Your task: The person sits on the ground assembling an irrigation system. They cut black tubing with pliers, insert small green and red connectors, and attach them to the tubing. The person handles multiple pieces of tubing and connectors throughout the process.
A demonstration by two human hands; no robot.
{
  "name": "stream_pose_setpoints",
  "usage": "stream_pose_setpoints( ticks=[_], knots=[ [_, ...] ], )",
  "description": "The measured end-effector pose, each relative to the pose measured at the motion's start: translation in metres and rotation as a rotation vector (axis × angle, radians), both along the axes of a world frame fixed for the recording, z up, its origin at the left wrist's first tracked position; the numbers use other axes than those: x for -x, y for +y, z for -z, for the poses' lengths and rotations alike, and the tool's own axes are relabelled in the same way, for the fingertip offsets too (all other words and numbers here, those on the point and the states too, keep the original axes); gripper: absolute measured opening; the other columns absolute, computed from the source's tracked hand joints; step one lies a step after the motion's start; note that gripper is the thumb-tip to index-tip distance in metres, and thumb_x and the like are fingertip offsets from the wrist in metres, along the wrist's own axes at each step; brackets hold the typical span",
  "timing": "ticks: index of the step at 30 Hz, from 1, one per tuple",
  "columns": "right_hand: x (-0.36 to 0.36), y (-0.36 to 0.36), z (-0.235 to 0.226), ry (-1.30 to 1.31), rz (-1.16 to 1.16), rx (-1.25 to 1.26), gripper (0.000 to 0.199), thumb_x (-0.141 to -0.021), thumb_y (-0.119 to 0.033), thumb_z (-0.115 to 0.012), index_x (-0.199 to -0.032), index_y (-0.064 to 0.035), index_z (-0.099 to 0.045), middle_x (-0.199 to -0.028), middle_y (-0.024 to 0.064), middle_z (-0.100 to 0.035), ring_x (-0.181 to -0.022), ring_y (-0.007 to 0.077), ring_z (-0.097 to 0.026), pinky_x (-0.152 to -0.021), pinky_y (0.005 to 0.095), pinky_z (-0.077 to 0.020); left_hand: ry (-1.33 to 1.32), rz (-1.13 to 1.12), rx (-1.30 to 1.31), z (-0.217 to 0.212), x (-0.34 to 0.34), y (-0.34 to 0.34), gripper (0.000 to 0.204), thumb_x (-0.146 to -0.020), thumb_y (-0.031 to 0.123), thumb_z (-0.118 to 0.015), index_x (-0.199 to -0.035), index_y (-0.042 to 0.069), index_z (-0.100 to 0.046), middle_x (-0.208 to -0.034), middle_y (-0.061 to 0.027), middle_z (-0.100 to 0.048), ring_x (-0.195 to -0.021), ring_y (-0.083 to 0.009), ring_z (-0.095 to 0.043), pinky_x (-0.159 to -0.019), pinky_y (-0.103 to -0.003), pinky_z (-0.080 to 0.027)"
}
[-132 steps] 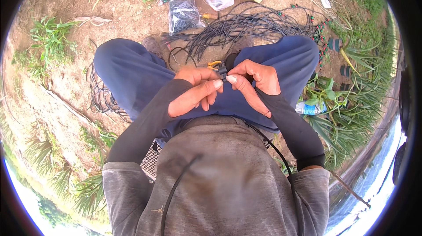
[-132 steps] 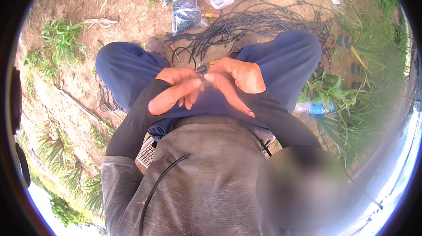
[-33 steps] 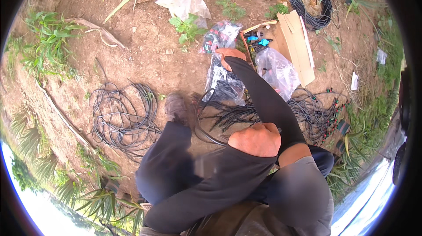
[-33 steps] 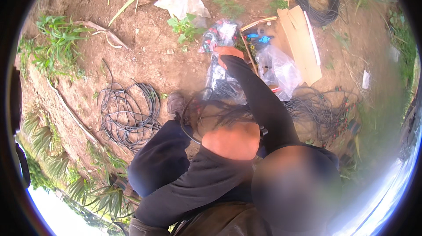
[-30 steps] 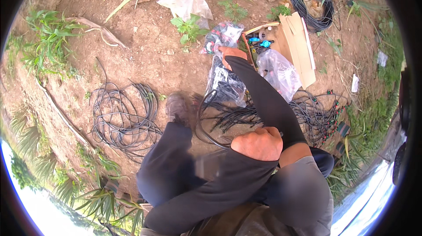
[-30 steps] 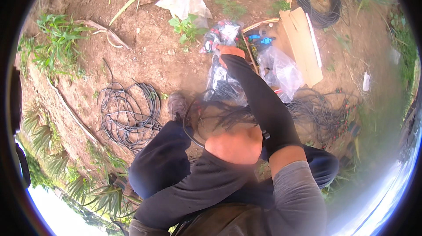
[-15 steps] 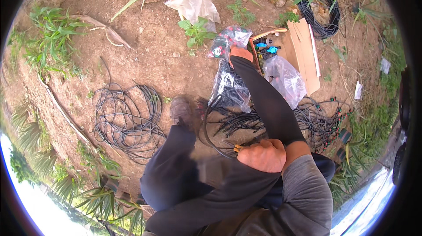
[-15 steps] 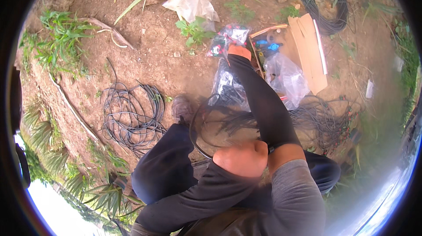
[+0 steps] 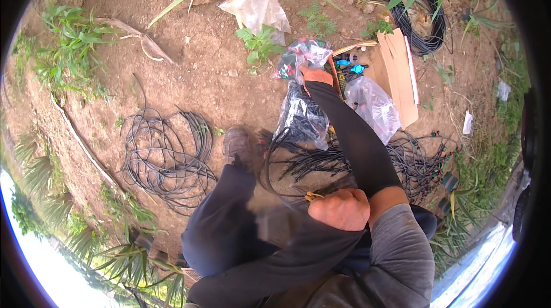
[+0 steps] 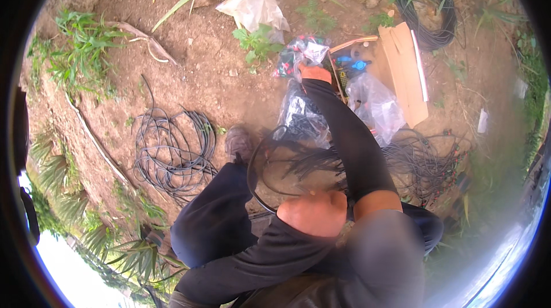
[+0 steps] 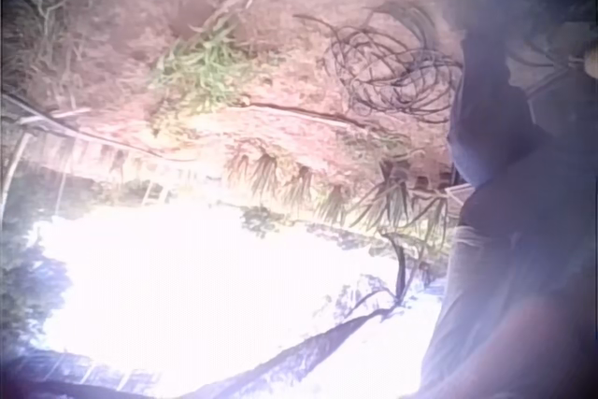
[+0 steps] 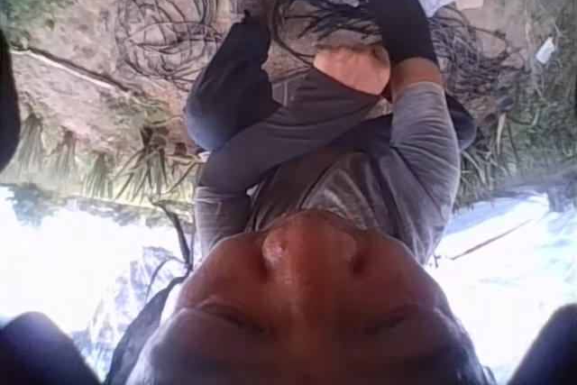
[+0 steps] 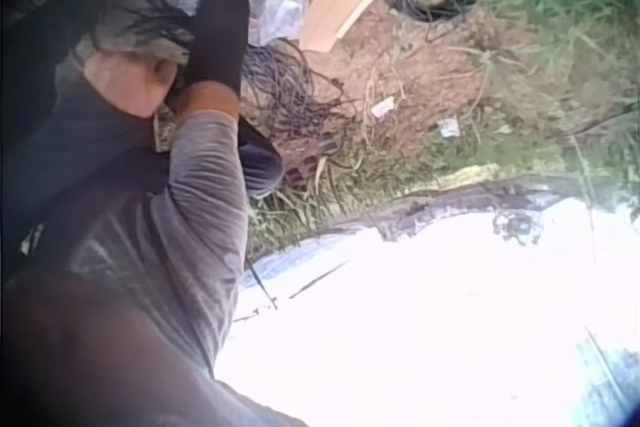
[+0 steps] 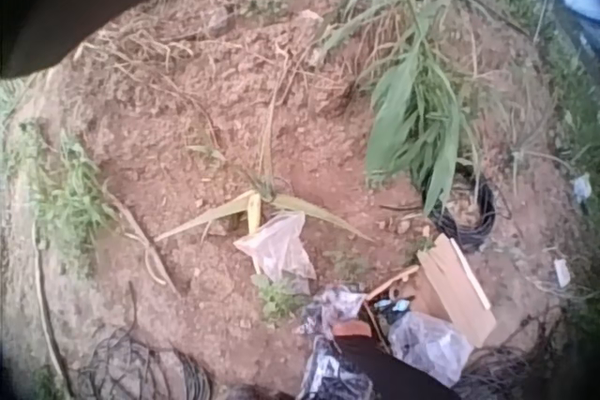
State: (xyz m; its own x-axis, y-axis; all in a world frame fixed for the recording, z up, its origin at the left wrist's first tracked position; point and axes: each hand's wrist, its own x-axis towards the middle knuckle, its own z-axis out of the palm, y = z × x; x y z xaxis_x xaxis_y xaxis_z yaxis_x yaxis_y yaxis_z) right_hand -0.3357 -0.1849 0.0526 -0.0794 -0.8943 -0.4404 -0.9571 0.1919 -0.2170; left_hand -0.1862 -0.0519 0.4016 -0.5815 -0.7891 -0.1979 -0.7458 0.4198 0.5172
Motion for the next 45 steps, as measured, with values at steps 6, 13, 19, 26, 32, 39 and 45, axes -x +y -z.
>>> stream_pose_setpoints(
  ticks=[6,13,19,26,32,39,45],
  knots=[
    [-0.008,-0.004,0.002,0.105,-0.055,0.129,0.022,-0.087,-0.020,-0.054,-0.108,-0.0132,-0.058,-0.065,0.0170,-0.064,-0.066,0.0389,-0.066,-0.059,0.0519,-0.0484,0.016,-0.020,0.014,0.003,-0.001,0.002,0.009,-0.068,0.017,-0.060,-0.063,0.013,-0.053,-0.055,-0.0030,-0.051,-0.038,-0.0174,-0.052,-0.033,-0.033,-0.037],
    [-0.003,0.008,-0.004,0.152,-0.067,0.136,0.024,-0.090,-0.017,-0.047,-0.114,-0.0138,-0.051,-0.069,0.0188,-0.066,-0.065,0.0372,-0.067,-0.056,0.0500,-0.0497,-0.013,0.024,0.022,0.002,0.000,0.001,0.011,-0.069,0.017,-0.060,-0.073,0.008,-0.063,-0.054,0.0000,-0.049,-0.042,-0.0108,-0.051,-0.034,-0.030,-0.032],
    [0.005,0.036,-0.025,-0.063,-0.074,0.516,0.015,-0.088,-0.025,-0.061,-0.091,-0.0131,-0.053,-0.074,0.0115,-0.060,-0.060,0.0358,-0.062,-0.053,0.0494,-0.0471,0.012,0.036,0.003,0.005,-0.003,0.004,0.008,-0.069,0.016,-0.061,-0.073,0.009,-0.062,-0.055,-0.0008,-0.051,-0.044,-0.0120,-0.055,-0.036,-0.030,-0.036],
    [-0.004,0.049,-0.060,-0.215,0.323,0.657,0.014,-0.088,-0.016,-0.064,-0.092,-0.0077,-0.053,-0.087,0.0142,-0.057,-0.077,0.0391,-0.060,-0.065,0.0486,-0.0478,0.026,0.021,0.031,0.007,-0.003,0.007,0.006,-0.071,0.017,-0.062,-0.072,0.011,-0.061,-0.057,-0.0022,-0.055,-0.048,-0.0158,-0.060,-0.040,-0.032,-0.043],
    [0.012,0.102,-0.101,-1.077,1.046,0.759,0.017,-0.096,-0.017,-0.061,-0.102,-0.0038,-0.051,-0.078,0.0071,-0.062,-0.061,0.0129,-0.060,-0.058,0.0252,-0.0518,0.137,0.056,-0.003,-0.015,-0.010,-0.023,0.009,-0.074,0.017,-0.065,-0.073,0.011,-0.059,-0.063,-0.0063,-0.060,-0.057,-0.0240,-0.064,-0.049,-0.037,-0.049],
    [0.017,0.192,-0.243,-1.833,0.969,0.609,0.035,-0.099,-0.007,-0.050,-0.134,-0.0077,-0.046,-0.094,0.0053,-0.059,-0.081,0.0131,-0.057,-0.074,0.0267,-0.0492,0.429,0.010,-0.313,-0.035,-0.019,-0.035,0.019,-0.085,0.018,-0.064,-0.102,0.012,-0.069,-0.079,-0.0150,-0.067,-0.073,-0.0334,-0.066,-0.067,-0.041,-0.051],
    [0.007,0.248,-0.339,-2.080,0.921,0.589,0.028,-0.098,-0.009,-0.052,-0.126,-0.0093,-0.048,-0.108,0.0087,-0.061,-0.094,0.0175,-0.061,-0.082,0.0307,-0.0507,0.437,0.058,-0.510,-0.061,-0.024,-0.023,0.032,-0.090,0.021,-0.064,-0.113,-0.001,-0.065,-0.091,-0.0151,-0.070,-0.082,-0.0198,-0.067,-0.076,-0.032,-0.051]
  ],
)
